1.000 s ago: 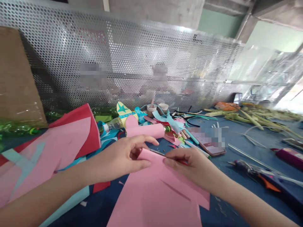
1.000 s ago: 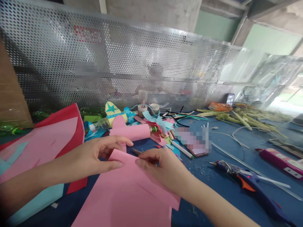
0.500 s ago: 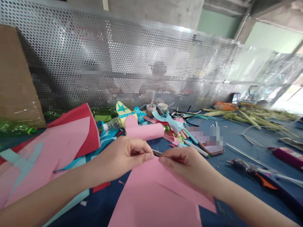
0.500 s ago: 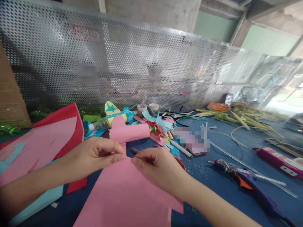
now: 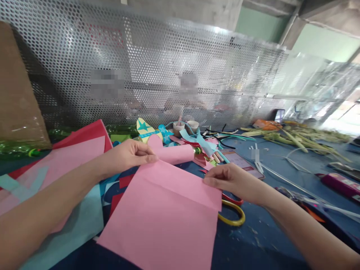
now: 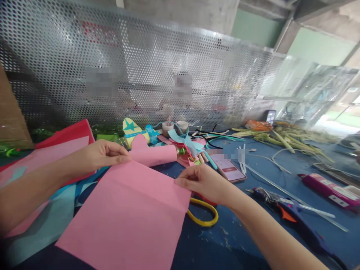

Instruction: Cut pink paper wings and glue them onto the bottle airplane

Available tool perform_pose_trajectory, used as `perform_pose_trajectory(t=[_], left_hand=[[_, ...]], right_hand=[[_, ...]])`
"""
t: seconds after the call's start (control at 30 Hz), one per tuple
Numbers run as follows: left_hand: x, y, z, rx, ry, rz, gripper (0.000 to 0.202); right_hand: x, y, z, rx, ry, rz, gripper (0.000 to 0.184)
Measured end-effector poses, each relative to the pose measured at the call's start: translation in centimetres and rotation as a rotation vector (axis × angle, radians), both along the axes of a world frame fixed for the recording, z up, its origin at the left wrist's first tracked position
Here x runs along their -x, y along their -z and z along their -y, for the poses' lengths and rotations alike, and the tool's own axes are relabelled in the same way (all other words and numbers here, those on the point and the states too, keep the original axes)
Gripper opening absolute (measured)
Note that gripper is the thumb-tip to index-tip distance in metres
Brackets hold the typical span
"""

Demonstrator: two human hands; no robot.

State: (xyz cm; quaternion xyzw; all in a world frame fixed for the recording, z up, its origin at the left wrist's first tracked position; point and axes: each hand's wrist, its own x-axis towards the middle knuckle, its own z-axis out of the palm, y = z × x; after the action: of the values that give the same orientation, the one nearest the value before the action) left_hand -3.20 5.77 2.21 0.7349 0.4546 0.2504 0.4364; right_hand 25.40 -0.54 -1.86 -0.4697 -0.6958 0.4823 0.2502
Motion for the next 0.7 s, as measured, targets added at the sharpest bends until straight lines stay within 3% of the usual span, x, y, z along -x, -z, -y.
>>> perform_pose_trajectory(t=[0.27, 0.4, 0.53, 0.7], left_hand=[[0.9, 1.1, -1.4, 0.274, -0.105, 0.132, 0.026], [1.8, 0.9, -2.3, 0.238, -0.096, 0.057, 0.026], [2.5, 0.8, -2.7, 0.175, -0.019, -0.037, 0.02], [3.2, 0.8, -2.7, 0.166, 0.104, -0.146, 0.018]], right_hand=[[1.4, 2.2, -0.1, 0.121, 0.187, -0.157, 0.046], [2.3, 2.4, 0.5, 0.159, 0.217, -0.22, 0.049], [2.9, 2.8, 1.3, 0.291, 0.003, -0.246, 0.043], [3.9, 2.7, 3.7, 0.481, -0.204, -0.299, 0.017]])
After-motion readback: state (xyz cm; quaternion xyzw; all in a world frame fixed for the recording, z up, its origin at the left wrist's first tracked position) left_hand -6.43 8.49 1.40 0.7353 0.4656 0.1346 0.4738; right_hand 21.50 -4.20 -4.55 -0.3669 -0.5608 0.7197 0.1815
